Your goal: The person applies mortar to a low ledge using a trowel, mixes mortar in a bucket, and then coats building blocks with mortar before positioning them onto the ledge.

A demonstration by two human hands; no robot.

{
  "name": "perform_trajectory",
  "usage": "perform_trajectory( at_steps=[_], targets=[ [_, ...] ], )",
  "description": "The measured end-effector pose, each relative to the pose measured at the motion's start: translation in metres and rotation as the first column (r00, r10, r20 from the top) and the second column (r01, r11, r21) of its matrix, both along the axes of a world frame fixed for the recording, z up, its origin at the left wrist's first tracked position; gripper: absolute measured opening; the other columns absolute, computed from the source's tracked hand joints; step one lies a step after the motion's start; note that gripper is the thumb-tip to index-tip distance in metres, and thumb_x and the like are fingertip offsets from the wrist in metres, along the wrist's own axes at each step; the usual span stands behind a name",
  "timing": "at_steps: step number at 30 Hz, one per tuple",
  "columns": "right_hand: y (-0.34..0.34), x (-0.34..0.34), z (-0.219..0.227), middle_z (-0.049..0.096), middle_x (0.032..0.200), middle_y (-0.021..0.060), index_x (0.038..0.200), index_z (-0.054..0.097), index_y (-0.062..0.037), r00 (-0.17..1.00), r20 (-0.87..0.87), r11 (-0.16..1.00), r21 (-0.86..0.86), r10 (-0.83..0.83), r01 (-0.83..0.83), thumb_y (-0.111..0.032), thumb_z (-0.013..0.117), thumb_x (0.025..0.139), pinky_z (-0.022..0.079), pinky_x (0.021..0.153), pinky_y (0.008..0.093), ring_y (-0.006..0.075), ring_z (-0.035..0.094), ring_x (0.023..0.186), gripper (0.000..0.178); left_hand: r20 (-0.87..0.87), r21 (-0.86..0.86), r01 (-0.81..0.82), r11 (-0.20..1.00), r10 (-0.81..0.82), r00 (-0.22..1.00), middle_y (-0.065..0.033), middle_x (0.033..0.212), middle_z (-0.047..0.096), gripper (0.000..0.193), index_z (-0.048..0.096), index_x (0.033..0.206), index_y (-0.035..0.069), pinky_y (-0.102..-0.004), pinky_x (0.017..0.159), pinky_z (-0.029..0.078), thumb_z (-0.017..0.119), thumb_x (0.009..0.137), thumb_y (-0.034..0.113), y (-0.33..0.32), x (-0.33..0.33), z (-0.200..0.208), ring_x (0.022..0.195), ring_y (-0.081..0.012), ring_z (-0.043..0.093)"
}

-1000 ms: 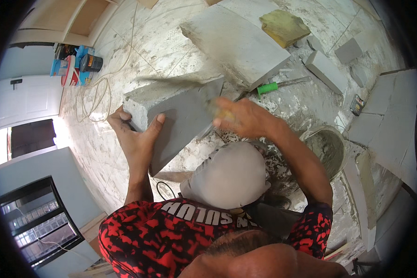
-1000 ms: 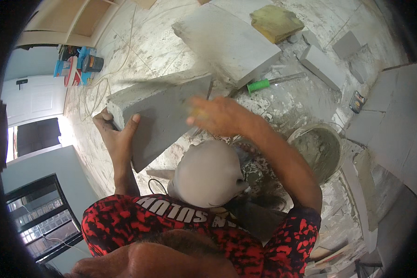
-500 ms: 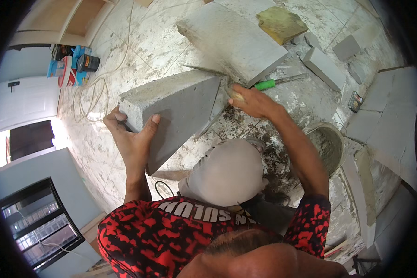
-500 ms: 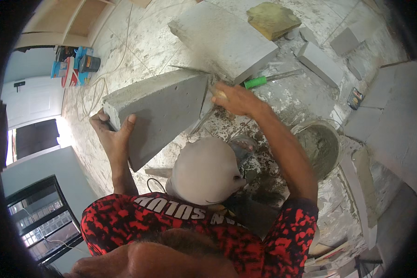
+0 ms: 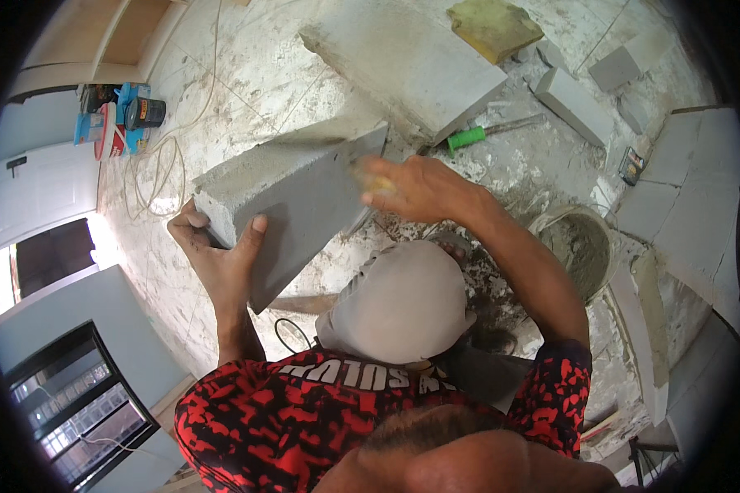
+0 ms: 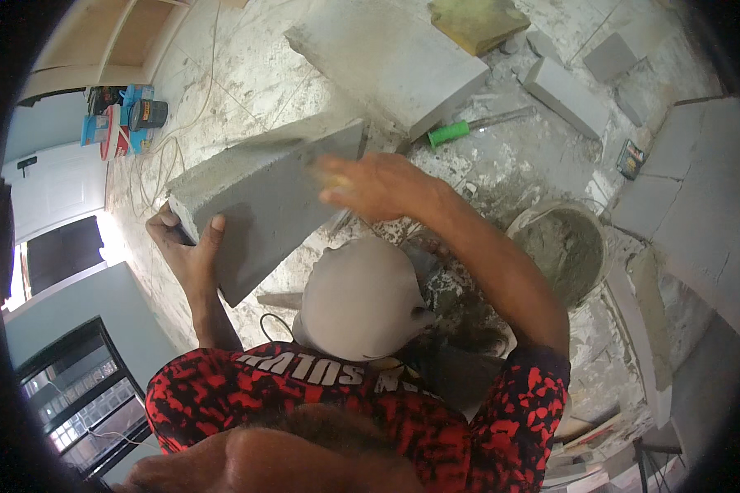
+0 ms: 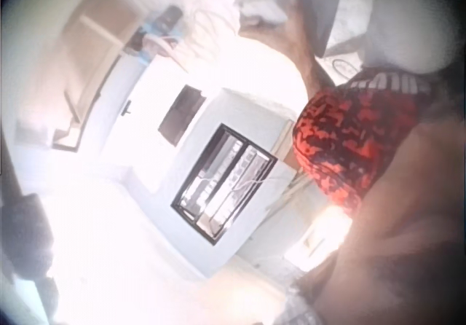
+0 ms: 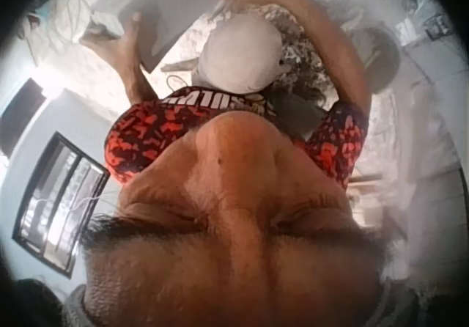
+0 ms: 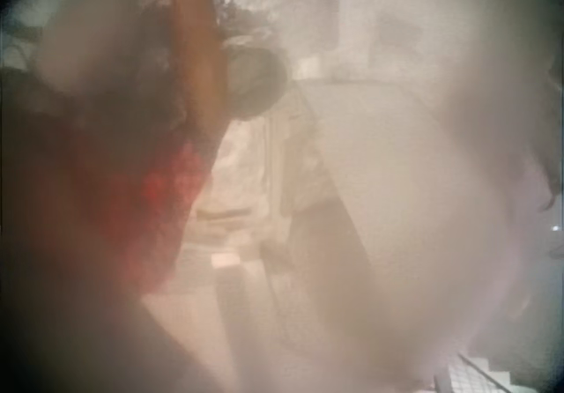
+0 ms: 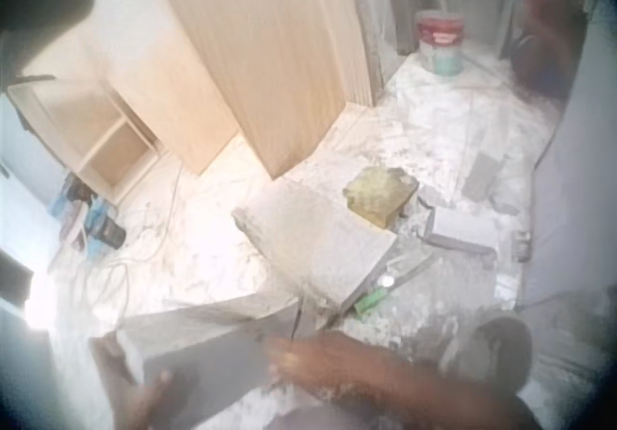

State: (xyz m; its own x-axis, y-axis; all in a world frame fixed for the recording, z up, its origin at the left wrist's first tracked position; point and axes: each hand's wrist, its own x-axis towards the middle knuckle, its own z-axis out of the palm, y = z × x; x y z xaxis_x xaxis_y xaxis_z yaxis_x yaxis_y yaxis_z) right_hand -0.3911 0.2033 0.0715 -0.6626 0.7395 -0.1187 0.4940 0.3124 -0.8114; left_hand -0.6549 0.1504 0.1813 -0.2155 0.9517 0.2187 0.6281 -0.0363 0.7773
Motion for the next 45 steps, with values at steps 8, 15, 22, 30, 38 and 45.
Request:
perform_trajectory(
  at_steps=[8, 15, 22, 30, 38, 45],
  targets=[
    [-0.023, 0.007, 0.006, 0.064, 0.094, 0.0267, 0.131, 0.044, -0.0069, 0.984, -0.177, 0.993, -0.122, -0.031, 0.009, -0.048, 0.052, 0.089, 0.048, 0.082, 0.0457, 0.0412, 0.063, 0.09, 0.059, 0.07, 0.023, -0.006, 1.0, 0.004, 0.998, -0.01, 0.112, 0.039, 0.069, 0.028, 0.101, 0.011, -0.0344, 0.1, 0.026, 0.085, 0.063, 0.019, 0.008, -0.008, -0.002, 0.111, -0.0216, 0.038],
    [-0.008, 0.005, -0.043, 0.064, 0.09, 0.0251, 0.134, 0.039, -0.0135, 0.987, 0.057, 0.963, -0.216, -0.153, 0.162, -0.049, 0.048, 0.09, 0.049, 0.082, 0.047, 0.0405, 0.063, 0.089, 0.057, 0.079, 0.042, -0.014, 0.999, 0.011, 0.997, -0.0093, 0.11, 0.04, 0.071, 0.029, 0.099, 0.011, -0.0342, 0.1, 0.027, 0.087, 0.061, 0.023, 0.009, -0.014, -0.003, 0.11, -0.021, 0.039],
    [-0.004, 0.014, -0.06, 0.064, 0.087, 0.0239, 0.133, 0.039, -0.0142, 0.957, 0.17, 0.944, -0.197, -0.234, 0.266, -0.046, 0.047, 0.092, 0.049, 0.079, 0.048, 0.0401, 0.063, 0.085, 0.052, 0.104, 0.072, 0.004, 0.997, -0.012, 0.995, -0.0094, 0.112, 0.04, 0.072, 0.03, 0.099, 0.011, -0.035, 0.1, 0.027, 0.088, 0.06, 0.026, 0.007, -0.025, -0.006, 0.111, -0.0207, 0.039],
    [0.0, 0.016, -0.072, 0.063, 0.084, 0.0263, 0.12, 0.043, -0.0104, 0.951, 0.16, 0.944, -0.157, -0.265, 0.29, -0.041, 0.048, 0.092, 0.047, 0.077, 0.05, 0.0441, 0.061, 0.085, 0.042, 0.095, 0.045, 0.015, 0.999, -0.02, 0.995, -0.0104, 0.111, 0.043, 0.074, 0.029, 0.1, 0.011, -0.0364, 0.097, 0.032, 0.088, 0.059, 0.029, 0.008, -0.039, -0.006, 0.108, -0.0214, 0.042],
    [-0.005, 0.012, -0.075, 0.064, 0.083, 0.0237, 0.132, 0.038, -0.012, 0.868, 0.413, 0.955, 0.016, -0.275, 0.295, -0.035, 0.052, 0.09, 0.05, 0.07, 0.05, 0.0411, 0.063, 0.082, 0.05, 0.224, 0.034, 0.0, 0.999, -0.008, 0.975, -0.0106, 0.109, 0.04, 0.07, 0.028, 0.099, 0.012, -0.0365, 0.093, 0.037, 0.086, 0.062, 0.025, 0.007, -0.023, -0.003, 0.107, -0.021, 0.042],
    [-0.013, -0.015, -0.025, 0.063, 0.08, 0.0206, 0.137, 0.035, -0.0116, 0.951, 0.213, 0.948, 0.274, -0.224, 0.162, -0.028, 0.062, 0.085, 0.053, 0.059, 0.044, 0.0357, 0.064, 0.067, 0.06, 0.047, 0.026, -0.05, 0.998, 0.049, 0.998, -0.0067, 0.099, 0.037, 0.068, 0.03, 0.097, 0.009, -0.0303, 0.091, 0.033, 0.085, 0.061, 0.026, 0.022, -0.017, 0.004, 0.097, -0.0178, 0.037]
  ],
)
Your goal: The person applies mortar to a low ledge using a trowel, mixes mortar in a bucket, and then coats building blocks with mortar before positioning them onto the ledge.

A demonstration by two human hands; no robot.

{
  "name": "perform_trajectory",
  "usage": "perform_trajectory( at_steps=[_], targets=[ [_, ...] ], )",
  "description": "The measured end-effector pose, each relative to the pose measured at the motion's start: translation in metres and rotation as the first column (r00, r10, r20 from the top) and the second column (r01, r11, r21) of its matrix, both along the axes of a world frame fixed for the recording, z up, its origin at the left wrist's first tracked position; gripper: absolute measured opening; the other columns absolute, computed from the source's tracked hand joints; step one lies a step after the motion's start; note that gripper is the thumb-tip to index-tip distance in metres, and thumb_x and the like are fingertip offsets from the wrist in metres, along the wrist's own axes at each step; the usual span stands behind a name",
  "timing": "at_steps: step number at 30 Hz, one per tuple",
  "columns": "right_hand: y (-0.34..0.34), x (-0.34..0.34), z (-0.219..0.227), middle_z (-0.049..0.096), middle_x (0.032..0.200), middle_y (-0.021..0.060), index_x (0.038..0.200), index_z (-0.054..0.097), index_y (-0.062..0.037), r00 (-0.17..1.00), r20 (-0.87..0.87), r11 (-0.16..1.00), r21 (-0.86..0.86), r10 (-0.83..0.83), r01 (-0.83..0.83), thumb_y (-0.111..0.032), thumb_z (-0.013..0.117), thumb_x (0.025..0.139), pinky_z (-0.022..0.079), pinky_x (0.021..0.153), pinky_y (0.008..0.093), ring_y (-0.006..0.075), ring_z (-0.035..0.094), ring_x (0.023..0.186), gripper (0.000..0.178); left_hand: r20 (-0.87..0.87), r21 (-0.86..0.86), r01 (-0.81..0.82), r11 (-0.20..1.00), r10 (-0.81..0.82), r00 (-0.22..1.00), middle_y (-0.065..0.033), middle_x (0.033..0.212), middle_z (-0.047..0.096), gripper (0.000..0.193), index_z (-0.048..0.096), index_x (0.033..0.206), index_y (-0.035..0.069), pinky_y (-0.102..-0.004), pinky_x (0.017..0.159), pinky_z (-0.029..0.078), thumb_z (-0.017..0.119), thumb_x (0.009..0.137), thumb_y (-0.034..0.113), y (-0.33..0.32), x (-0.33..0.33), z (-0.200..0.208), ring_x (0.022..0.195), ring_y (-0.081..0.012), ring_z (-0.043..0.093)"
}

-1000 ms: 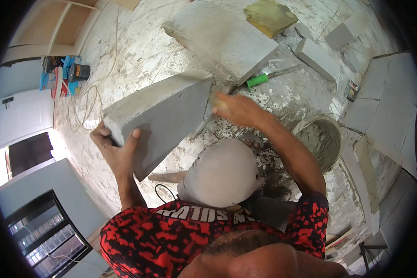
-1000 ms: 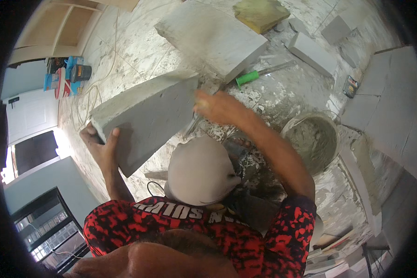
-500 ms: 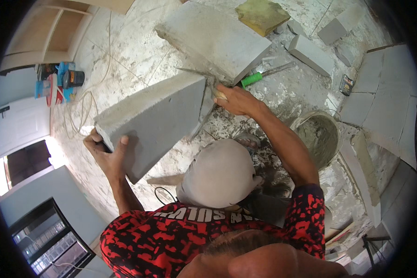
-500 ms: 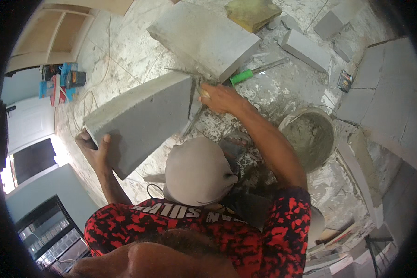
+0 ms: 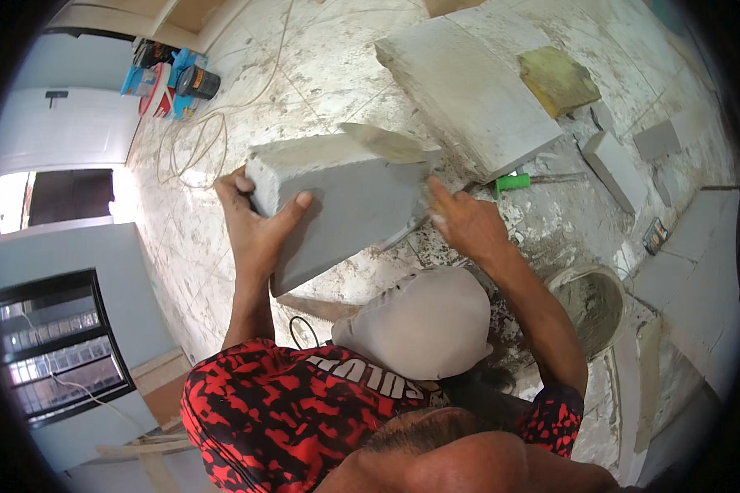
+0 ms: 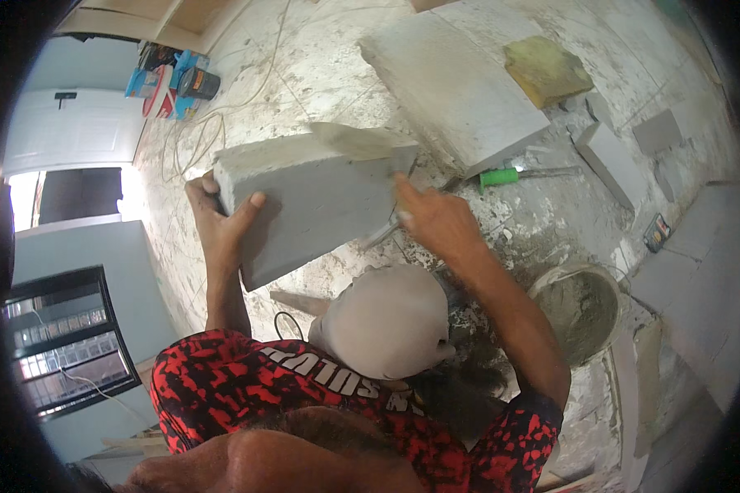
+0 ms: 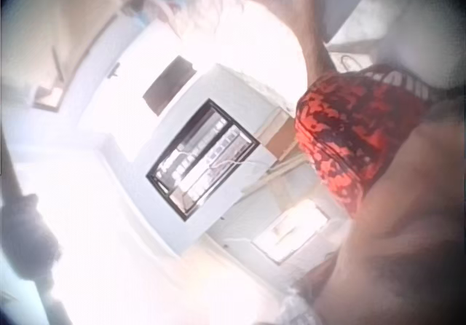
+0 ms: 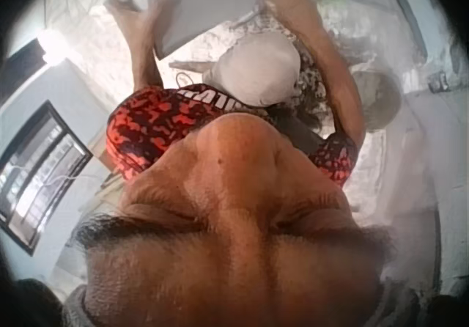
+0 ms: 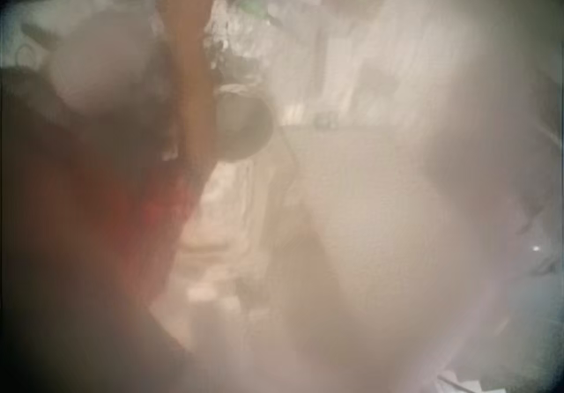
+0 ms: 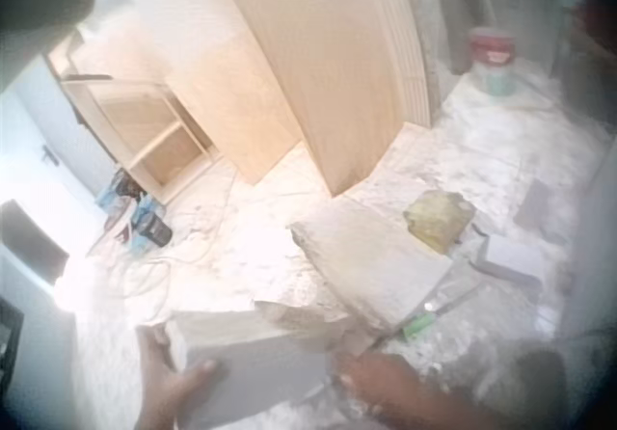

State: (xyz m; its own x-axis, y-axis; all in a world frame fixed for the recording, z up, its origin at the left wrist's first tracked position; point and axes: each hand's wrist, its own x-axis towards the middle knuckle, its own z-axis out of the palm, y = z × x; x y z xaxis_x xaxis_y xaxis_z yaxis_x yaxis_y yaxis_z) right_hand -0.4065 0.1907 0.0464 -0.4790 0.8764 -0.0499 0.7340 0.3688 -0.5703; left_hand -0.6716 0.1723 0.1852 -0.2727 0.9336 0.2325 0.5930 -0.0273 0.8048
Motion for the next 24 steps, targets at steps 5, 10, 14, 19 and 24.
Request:
perform_trajectory(
  at_steps=[5, 10, 14, 19, 24],
  targets=[
    [0.001, -0.017, 0.029, 0.061, 0.074, 0.0151, 0.131, 0.046, -0.0115, 0.984, -0.165, 0.969, 0.245, 0.064, -0.022, -0.029, 0.065, 0.083, 0.052, 0.054, 0.041, 0.0316, 0.062, 0.059, 0.054, -0.072, -0.022, -0.05, 0.999, 0.048, 0.996, -0.0048, 0.091, 0.034, 0.069, 0.032, 0.096, 0.007, -0.0292, 0.082, 0.037, 0.086, 0.059, 0.029, 0.003, 0.007, -0.002, 0.088, -0.0165, 0.037],
    [0.005, -0.021, 0.034, 0.06, 0.07, 0.0129, 0.129, 0.047, -0.0119, 0.98, -0.184, 0.947, 0.319, 0.082, -0.019, -0.029, 0.066, 0.082, 0.051, 0.051, 0.0397, 0.0304, 0.062, 0.059, 0.054, -0.138, -0.041, -0.068, 0.997, 0.062, 0.988, -0.0061, 0.092, 0.036, 0.073, 0.032, 0.096, 0.006, -0.0294, 0.078, 0.039, 0.086, 0.057, 0.034, 0.007, 0.016, 0.002, 0.084, -0.0176, 0.039],
    [0.005, -0.01, 0.017, 0.063, 0.078, 0.0156, 0.13, 0.045, -0.0118, 0.988, -0.152, 0.979, 0.203, 0.003, 0.028, -0.029, 0.066, 0.081, 0.052, 0.056, 0.043, 0.0341, 0.063, 0.065, 0.056, -0.24, -0.076, -0.083, 0.994, 0.062, 0.969, -0.0069, 0.093, 0.037, 0.076, 0.032, 0.099, 0.006, -0.031, 0.078, 0.039, 0.086, 0.057, 0.038, 0.008, 0.021, 0.008, 0.085, -0.0188, 0.04],
    [-0.008, 0.053, 0.0, 0.064, 0.095, 0.0231, 0.132, 0.042, -0.0116, 0.946, -0.085, 0.941, -0.161, -0.313, 0.297, -0.035, 0.06, 0.084, 0.051, 0.074, 0.0482, 0.0427, 0.062, 0.085, 0.055, 0.014, -0.057, -0.019, 0.998, 0.019, 1.0, -0.0154, 0.112, 0.045, 0.076, 0.032, 0.116, 0.007, -0.0357, 0.092, 0.039, 0.084, 0.065, 0.027, 0.008, 0.025, 0.011, 0.105, -0.0251, 0.046],
    [-0.049, 0.176, 0.03, 0.062, 0.095, 0.0152, 0.126, 0.048, -0.0028, 0.801, -0.222, 0.82, -0.31, -0.555, 0.482, -0.03, 0.067, 0.082, 0.049, 0.075, 0.0331, 0.0212, 0.059, 0.084, 0.055, -0.218, -0.047, 0.13, 0.99, -0.137, 0.966, -0.022, 0.136, 0.036, 0.095, 0.026, 0.141, 0.0, -0.0368, 0.105, 0.029, 0.082, 0.067, 0.022, 0.008, 0.007, -0.002, 0.123, -0.03, 0.039]
  ],
)
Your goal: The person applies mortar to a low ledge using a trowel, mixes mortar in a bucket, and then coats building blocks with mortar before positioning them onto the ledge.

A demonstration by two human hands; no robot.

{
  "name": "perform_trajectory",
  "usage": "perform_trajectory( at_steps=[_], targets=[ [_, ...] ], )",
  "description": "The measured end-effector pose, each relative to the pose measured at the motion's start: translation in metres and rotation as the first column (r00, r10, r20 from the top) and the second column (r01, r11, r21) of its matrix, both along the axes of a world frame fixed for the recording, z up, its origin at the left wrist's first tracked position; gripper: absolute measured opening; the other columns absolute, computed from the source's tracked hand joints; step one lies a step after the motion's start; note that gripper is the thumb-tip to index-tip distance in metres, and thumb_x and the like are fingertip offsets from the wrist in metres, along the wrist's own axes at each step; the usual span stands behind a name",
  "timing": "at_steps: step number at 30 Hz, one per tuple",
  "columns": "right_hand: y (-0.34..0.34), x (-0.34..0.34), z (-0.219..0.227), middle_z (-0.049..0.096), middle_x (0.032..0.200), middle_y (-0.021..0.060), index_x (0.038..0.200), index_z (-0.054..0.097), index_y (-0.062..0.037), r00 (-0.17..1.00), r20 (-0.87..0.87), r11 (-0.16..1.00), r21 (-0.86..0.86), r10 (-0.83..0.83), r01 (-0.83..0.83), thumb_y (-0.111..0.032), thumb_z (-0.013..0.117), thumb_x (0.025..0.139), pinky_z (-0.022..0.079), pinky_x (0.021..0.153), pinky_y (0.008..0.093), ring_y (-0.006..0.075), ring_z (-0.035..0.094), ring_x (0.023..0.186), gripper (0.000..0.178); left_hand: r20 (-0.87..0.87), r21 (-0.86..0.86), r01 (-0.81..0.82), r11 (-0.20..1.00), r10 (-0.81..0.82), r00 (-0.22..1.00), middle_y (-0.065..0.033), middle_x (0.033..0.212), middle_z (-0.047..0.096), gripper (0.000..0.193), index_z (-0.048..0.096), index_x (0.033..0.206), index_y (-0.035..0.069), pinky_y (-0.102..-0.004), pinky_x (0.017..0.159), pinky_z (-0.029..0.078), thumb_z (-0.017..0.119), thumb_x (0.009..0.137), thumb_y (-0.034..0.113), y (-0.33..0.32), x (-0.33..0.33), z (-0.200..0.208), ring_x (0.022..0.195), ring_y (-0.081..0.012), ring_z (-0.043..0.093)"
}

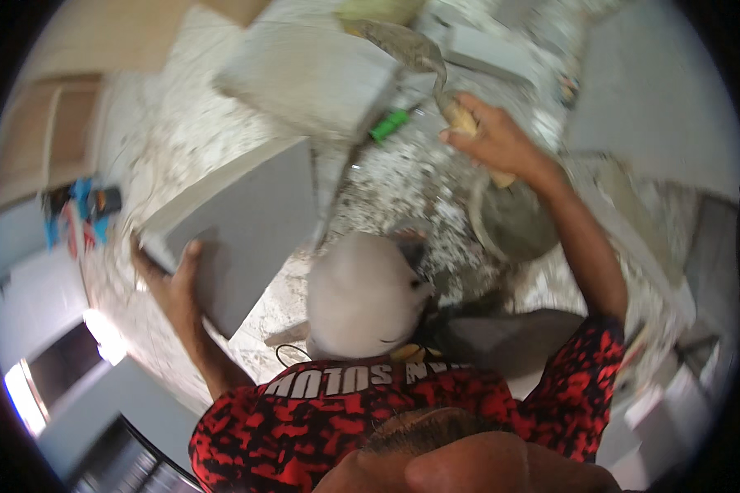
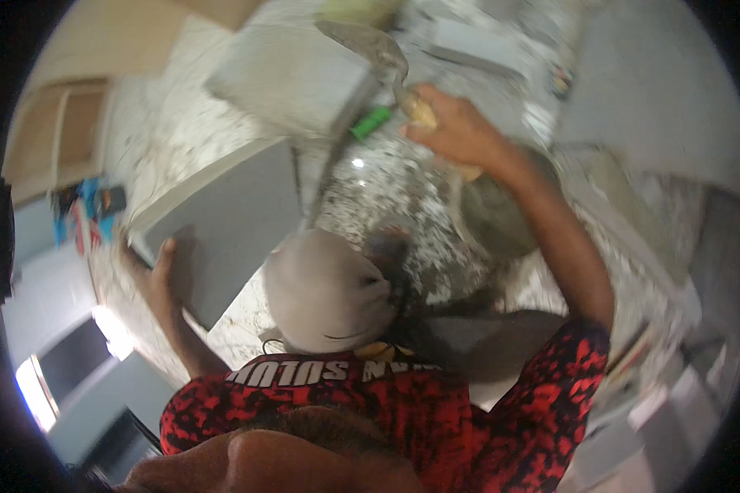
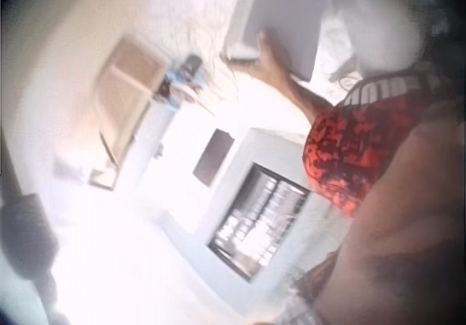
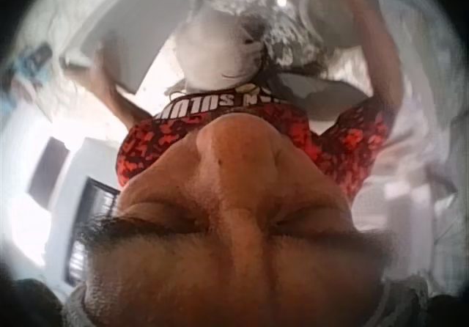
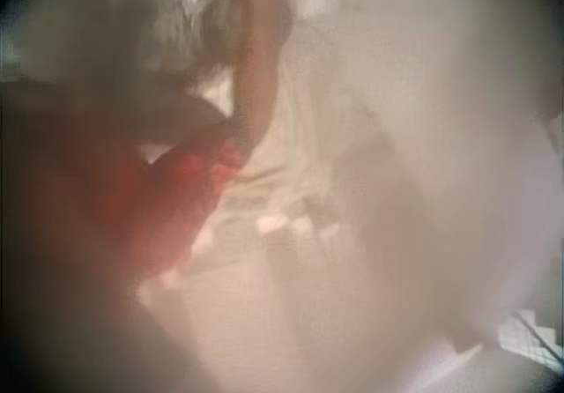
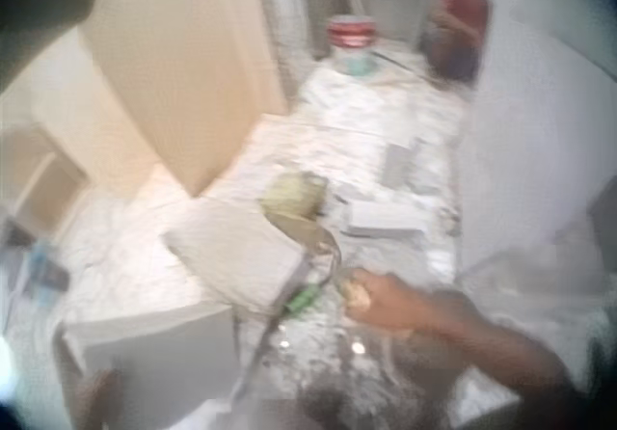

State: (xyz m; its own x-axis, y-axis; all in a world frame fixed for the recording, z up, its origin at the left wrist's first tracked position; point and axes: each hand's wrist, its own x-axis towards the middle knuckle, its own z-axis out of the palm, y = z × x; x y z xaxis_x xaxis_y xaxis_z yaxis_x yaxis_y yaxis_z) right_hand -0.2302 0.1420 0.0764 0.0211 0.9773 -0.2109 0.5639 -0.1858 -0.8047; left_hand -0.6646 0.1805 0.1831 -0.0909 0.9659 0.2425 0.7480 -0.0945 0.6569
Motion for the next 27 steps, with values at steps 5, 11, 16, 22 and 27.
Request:
perform_trajectory(
  at_steps=[5, 11, 16, 22, 27],
  targets=[
    [-0.128, 0.097, 0.115, 0.062, 0.082, 0.0138, 0.11, 0.057, -0.0014, 0.932, 0.323, 0.966, -0.243, 0.167, -0.089, -0.03, 0.07, 0.072, 0.047, 0.065, 0.0346, 0.0234, 0.058, 0.069, 0.05, -0.015, -0.132, 0.016, 0.991, -0.018, 1.0, -0.0245, 0.143, 0.029, 0.092, 0.029, 0.139, -0.007, -0.0388, 0.112, 0.016, 0.079, 0.071, 0.03, -0.007, 0.013, 0.003, 0.136, -0.0316, 0.024],
    [-0.203, 0.108, 0.107, 0.064, 0.095, 0.018, 0.109, 0.062, -0.0024, 0.889, 0.418, 0.823, -0.561, 0.188, 0.09, -0.029, 0.07, 0.067, 0.047, 0.078, 0.039, 0.0302, 0.06, 0.086, 0.05, -0.108, -0.08, 0.073, 0.994, -0.081, 0.991, -0.0252, 0.142, 0.031, 0.096, 0.031, 0.137, -0.008, -0.041, 0.111, 0.018, 0.081, 0.068, 0.035, 0.004, 0.017, 0.007, 0.135, -0.0326, 0.027],
    [-0.213, 0.104, -0.001, 0.063, 0.105, 0.0199, 0.114, 0.062, -0.0057, 0.934, 0.291, 0.827, -0.563, 0.21, -0.01, -0.025, 0.066, 0.075, 0.046, 0.087, 0.0429, 0.0345, 0.058, 0.103, 0.044, -0.144, -0.072, 0.22, 0.973, -0.228, 0.963, -0.0239, 0.139, 0.036, 0.094, 0.033, 0.136, -0.008, -0.0403, 0.11, 0.023, 0.081, 0.066, 0.033, 0.008, 0.019, -0.003, 0.131, -0.032, 0.033],
    [-0.204, 0.086, -0.034, 0.064, 0.095, 0.0216, 0.112, 0.059, -0.0039, 0.881, 0.426, 0.942, -0.328, 0.207, -0.062, -0.029, 0.064, 0.082, 0.047, 0.081, 0.0459, 0.0393, 0.061, 0.091, 0.04, -0.002, 0.009, 0.309, 0.951, -0.309, 0.951, -0.0229, 0.136, 0.04, 0.098, 0.036, 0.135, -0.006, -0.0399, 0.108, 0.026, 0.083, 0.062, 0.038, -0.012, 0.021, 0.041, 0.128, -0.0309, 0.037],
    [-0.188, 0.058, 0.004, 0.064, 0.098, 0.0217, 0.113, 0.059, -0.0027, 0.956, 0.237, 0.975, -0.178, 0.17, -0.13, -0.036, 0.062, 0.086, 0.048, 0.082, 0.0422, 0.0362, 0.061, 0.095, 0.043, 0.007, 0.146, 0.488, 0.86, -0.495, 0.869, -0.0183, 0.127, 0.047, 0.105, 0.038, 0.133, -0.006, -0.0405, 0.1, 0.035, 0.082, 0.056, 0.05, -0.009, 0.051, 0.101, 0.118, -0.0296, 0.046]
  ],
)
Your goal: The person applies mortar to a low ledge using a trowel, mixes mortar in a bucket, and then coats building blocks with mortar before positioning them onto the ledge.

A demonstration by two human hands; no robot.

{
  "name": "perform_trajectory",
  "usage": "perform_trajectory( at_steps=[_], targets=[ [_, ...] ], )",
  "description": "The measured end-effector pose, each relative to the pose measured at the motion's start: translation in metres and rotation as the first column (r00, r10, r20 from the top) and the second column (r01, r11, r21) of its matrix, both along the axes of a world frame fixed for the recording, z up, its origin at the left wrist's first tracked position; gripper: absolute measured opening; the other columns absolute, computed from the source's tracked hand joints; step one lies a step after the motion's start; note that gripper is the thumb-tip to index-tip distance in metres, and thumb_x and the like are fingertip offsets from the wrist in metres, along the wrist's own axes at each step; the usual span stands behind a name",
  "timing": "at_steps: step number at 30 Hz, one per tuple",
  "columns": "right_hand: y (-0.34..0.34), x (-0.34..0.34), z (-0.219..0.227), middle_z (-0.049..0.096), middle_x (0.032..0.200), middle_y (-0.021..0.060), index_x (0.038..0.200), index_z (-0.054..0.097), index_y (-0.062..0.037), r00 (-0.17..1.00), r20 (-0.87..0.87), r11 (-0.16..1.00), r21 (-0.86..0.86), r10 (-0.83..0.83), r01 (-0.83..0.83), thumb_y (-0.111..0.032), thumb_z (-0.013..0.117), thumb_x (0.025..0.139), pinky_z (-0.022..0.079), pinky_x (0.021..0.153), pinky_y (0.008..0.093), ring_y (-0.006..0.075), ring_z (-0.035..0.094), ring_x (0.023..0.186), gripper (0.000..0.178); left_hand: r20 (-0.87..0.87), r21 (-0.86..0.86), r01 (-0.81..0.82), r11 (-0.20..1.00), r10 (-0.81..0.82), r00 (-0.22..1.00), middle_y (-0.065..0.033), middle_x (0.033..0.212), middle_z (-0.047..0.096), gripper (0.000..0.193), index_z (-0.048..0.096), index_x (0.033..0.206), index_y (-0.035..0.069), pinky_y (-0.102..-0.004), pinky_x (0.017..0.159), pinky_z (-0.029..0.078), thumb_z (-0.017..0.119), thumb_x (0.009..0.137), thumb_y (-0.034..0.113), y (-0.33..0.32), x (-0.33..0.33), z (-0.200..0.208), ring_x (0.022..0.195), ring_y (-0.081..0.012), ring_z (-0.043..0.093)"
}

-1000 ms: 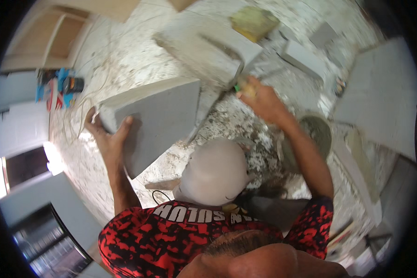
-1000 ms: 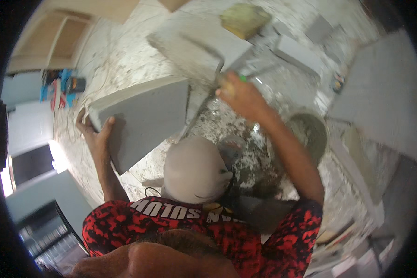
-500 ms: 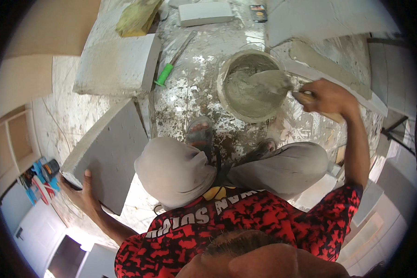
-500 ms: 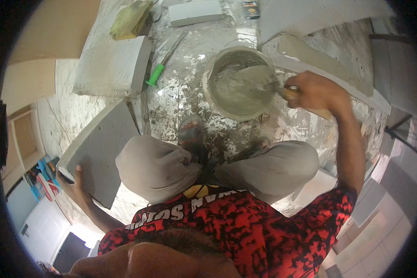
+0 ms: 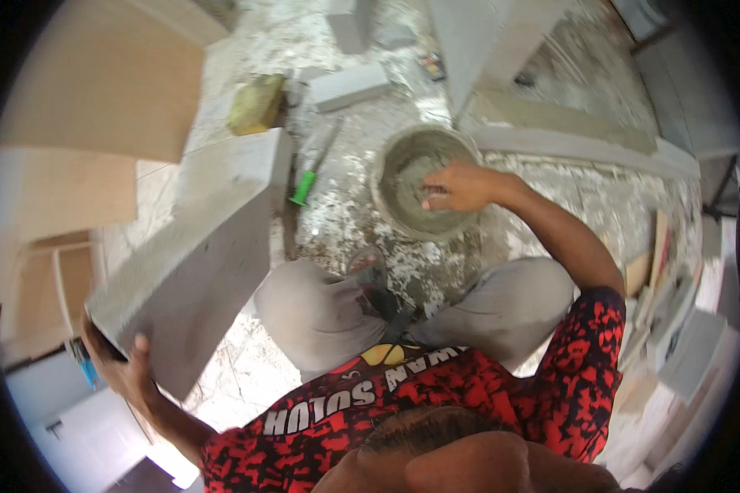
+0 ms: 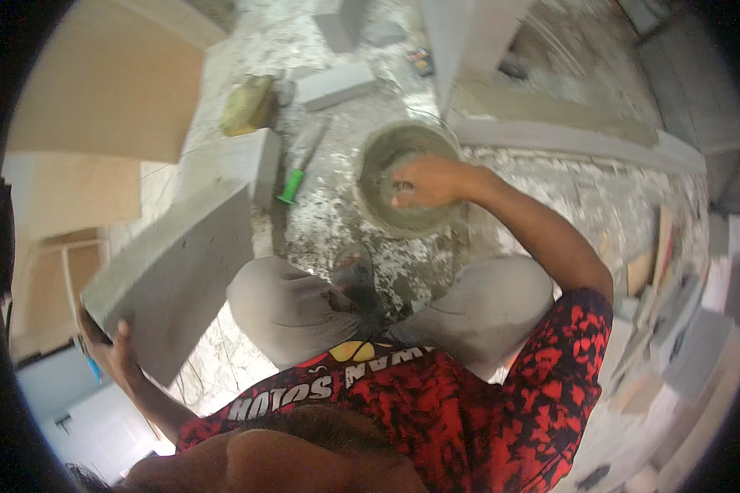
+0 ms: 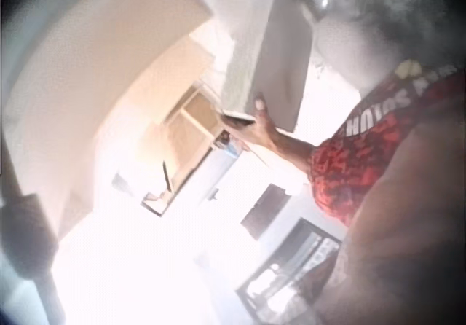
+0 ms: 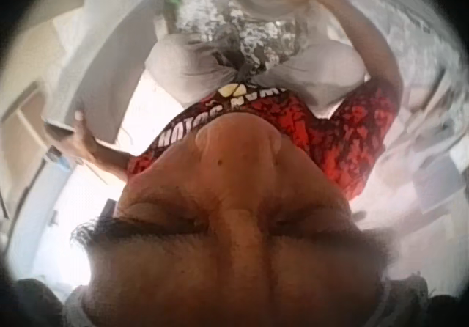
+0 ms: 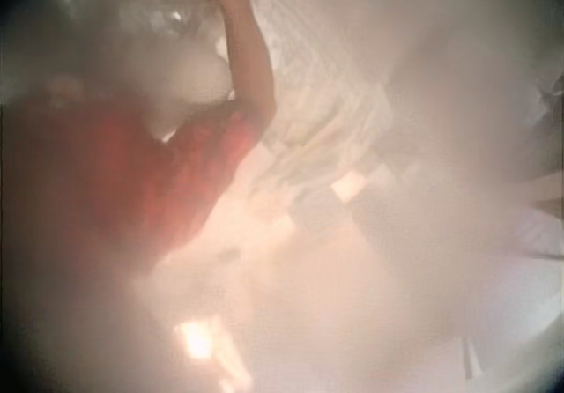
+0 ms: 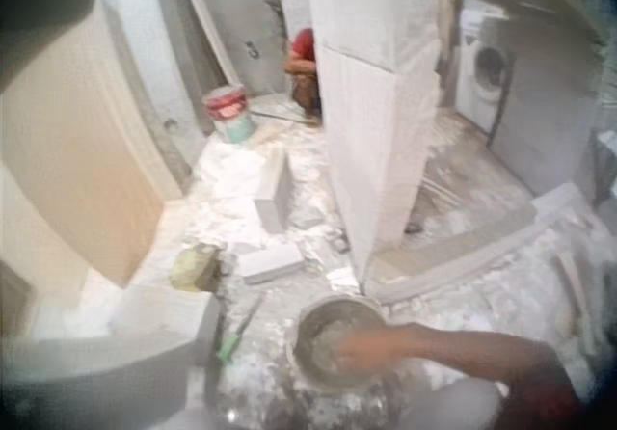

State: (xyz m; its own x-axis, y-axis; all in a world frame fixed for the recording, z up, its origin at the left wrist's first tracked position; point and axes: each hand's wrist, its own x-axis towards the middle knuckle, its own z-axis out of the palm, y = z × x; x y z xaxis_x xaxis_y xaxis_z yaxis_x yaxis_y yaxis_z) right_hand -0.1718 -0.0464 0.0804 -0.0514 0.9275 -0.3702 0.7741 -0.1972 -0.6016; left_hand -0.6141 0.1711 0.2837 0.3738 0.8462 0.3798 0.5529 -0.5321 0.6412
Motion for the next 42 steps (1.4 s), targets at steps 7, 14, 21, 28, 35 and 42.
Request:
perform_trajectory(
  at_steps=[7, 14, 21, 28, 35, 42],
  targets=[
    [0.036, -0.032, 0.021, 0.059, 0.117, 0.0155, 0.138, 0.034, -0.0053, 0.7, -0.692, 0.983, -0.15, -0.179, 0.103, -0.041, 0.061, 0.088, 0.047, 0.091, 0.0391, 0.0251, 0.058, 0.105, 0.067, 0.311, 0.122, 0.289, 0.95, -0.313, 0.897, -0.0171, 0.119, 0.052, 0.101, 0.042, 0.13, -0.005, -0.0379, 0.095, 0.039, 0.08, 0.053, 0.048, 0.013, 0.108, 0.071, 0.11, -0.0278, 0.052],
    [0.009, -0.011, 0.026, 0.046, 0.132, 0.0164, 0.147, 0.001, -0.0116, 0.053, -0.986, 0.91, -0.123, -0.157, 0.395, -0.038, 0.073, 0.079, 0.036, 0.103, 0.0531, 0.0302, 0.041, 0.126, 0.102, 0.558, 0.145, 0.622, 0.769, -0.583, 0.591, -0.0167, 0.116, 0.053, 0.099, 0.041, 0.128, -0.006, -0.0374, 0.093, 0.041, 0.078, 0.055, 0.049, 0.006, 0.204, 0.051, 0.108, -0.0283, 0.053],
    [-0.102, -0.006, 0.022, 0.034, 0.143, 0.0083, 0.141, 0.028, -0.0191, -0.071, -0.965, 0.321, 0.015, 0.254, 0.947, -0.052, 0.058, 0.085, 0.036, 0.103, 0.052, 0.029, 0.037, 0.129, 0.071, 0.589, 0.11, 0.817, 0.566, -0.699, 0.405, -0.0191, 0.126, 0.047, 0.085, 0.036, 0.133, -0.005, -0.0437, 0.097, 0.04, 0.069, 0.069, 0.041, -0.041, 0.297, -0.004, 0.115, -0.0307, 0.049],
    [-0.21, -0.006, 0.035, 0.047, 0.134, 0.0138, 0.138, 0.035, -0.0063, 0.11, -0.93, -0.593, -0.13, 0.351, 0.795, -0.049, 0.056, 0.087, 0.038, 0.103, 0.0454, 0.032, 0.045, 0.123, 0.069, 0.74, -0.26, 0.964, -0.056, -0.652, 0.162, -0.018, 0.122, 0.041, 0.096, 0.02, 0.132, 0.001, -0.0397, 0.103, 0.036, 0.084, 0.063, 0.019, -0.188, 0.371, -0.039, 0.118, -0.0261, 0.044],
    [-0.379, -0.031, 0.01, 0.048, 0.131, 0.0165, 0.136, 0.034, 0.0002, 0.089, -0.99, -0.745, 0.138, -0.106, 0.653, -0.037, 0.065, 0.081, 0.043, 0.098, 0.0445, 0.0331, 0.052, 0.114, 0.073, 0.577, -0.74, 0.56, -0.373, -0.78, 0.242, -0.0159, 0.123, 0.041, 0.086, 0.024, 0.127, 0.003, -0.0373, 0.103, 0.036, 0.082, 0.065, 0.011, -0.254, 0.395, -0.186, 0.12, -0.0263, 0.041],
    [-0.394, -0.059, 0.053, 0.051, 0.119, 0.0172, 0.13, 0.035, 0.0046, -0.105, -0.799, -0.693, 0.438, -0.592, 0.573, -0.037, 0.084, 0.058, 0.044, 0.092, 0.0393, 0.0293, 0.053, 0.108, 0.096, 0.76, -0.621, 0.214, -0.754, -0.51, 0.403, -0.0125, 0.128, 0.039, 0.086, 0.021, 0.135, 0.011, -0.0367, 0.101, 0.039, 0.072, 0.068, -0.007, -0.322, 0.386, -0.309, 0.122, -0.0239, 0.041]
  ],
)
